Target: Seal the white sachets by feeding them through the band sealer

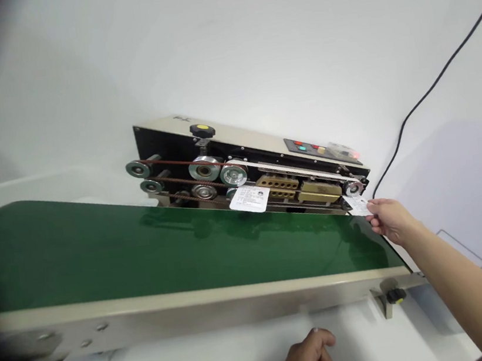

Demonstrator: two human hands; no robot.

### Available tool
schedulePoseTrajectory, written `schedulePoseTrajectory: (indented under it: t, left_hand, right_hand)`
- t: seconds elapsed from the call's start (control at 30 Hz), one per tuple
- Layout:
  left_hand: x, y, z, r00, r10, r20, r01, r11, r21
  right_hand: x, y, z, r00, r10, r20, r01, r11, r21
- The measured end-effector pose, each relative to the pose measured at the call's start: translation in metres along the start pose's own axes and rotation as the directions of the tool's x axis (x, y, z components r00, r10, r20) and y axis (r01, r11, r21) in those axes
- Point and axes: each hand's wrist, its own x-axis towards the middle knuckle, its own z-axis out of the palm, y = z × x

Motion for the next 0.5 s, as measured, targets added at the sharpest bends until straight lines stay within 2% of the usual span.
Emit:
schedulePoseTrajectory:
  t: [0.27, 0.5]
  left_hand:
    - [-0.004, 0.007, 0.001, 0.998, 0.022, -0.053, -0.020, 0.999, 0.039]
    - [-0.006, 0.013, 0.000, 0.998, 0.020, -0.053, -0.019, 1.000, 0.011]
  right_hand:
    - [-0.014, -0.002, 0.015, 0.998, 0.019, 0.067, -0.018, 1.000, -0.009]
    - [-0.036, 0.001, 0.005, 0.997, -0.040, 0.069, 0.043, 0.998, -0.041]
